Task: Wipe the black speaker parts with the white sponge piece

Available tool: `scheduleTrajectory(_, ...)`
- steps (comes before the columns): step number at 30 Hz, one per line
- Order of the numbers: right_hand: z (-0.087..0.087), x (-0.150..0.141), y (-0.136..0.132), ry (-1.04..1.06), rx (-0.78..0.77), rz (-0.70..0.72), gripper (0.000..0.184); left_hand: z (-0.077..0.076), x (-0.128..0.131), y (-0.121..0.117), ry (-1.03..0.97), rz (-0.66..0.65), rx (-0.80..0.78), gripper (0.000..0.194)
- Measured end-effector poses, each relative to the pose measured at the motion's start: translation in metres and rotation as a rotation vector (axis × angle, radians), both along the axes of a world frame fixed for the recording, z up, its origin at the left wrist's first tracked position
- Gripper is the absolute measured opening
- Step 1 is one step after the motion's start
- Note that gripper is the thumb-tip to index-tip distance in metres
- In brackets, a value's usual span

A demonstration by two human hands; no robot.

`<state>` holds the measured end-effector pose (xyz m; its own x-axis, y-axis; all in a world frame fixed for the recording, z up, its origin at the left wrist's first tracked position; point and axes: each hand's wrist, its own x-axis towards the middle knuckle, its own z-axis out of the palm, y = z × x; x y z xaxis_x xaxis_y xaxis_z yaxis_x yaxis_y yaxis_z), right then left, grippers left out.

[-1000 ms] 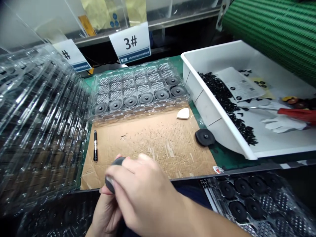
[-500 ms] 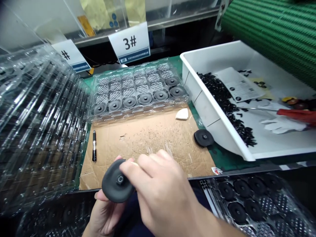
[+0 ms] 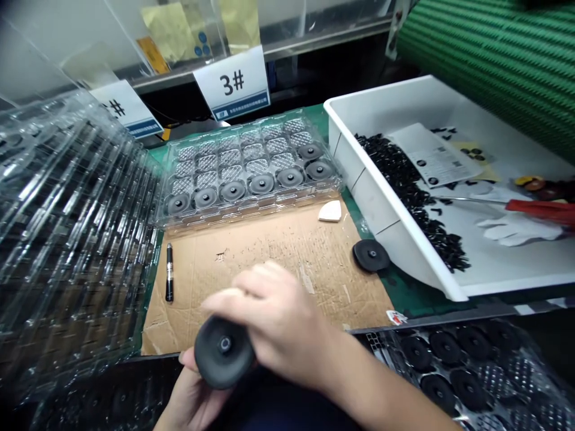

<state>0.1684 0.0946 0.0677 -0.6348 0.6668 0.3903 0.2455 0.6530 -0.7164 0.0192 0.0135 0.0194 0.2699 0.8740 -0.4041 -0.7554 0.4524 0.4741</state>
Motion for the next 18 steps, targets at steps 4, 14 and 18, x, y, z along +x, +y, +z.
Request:
scheduleTrajectory(4, -0.038, 0.014, 0.0, -0.066, -0.298, -0.281, 0.025, 0.005, -0.004, 0.003, -0.121, 0.021, -0.077, 0.048)
scheduleTrajectory(14, -0.075, 0.02, -0.027, -0.181, -0.477, -0.332, 0.027, 0.016, -0.005, 0.008, -0.114, 0.03, -0.178, 0.049)
scheduleTrajectory(18, -0.013, 0.015, -0.013, 0.03, -0.133, -0.213, 0.028, 0.012, -0.002, 0.003, -0.1, 0.052, -0.172, 0.045)
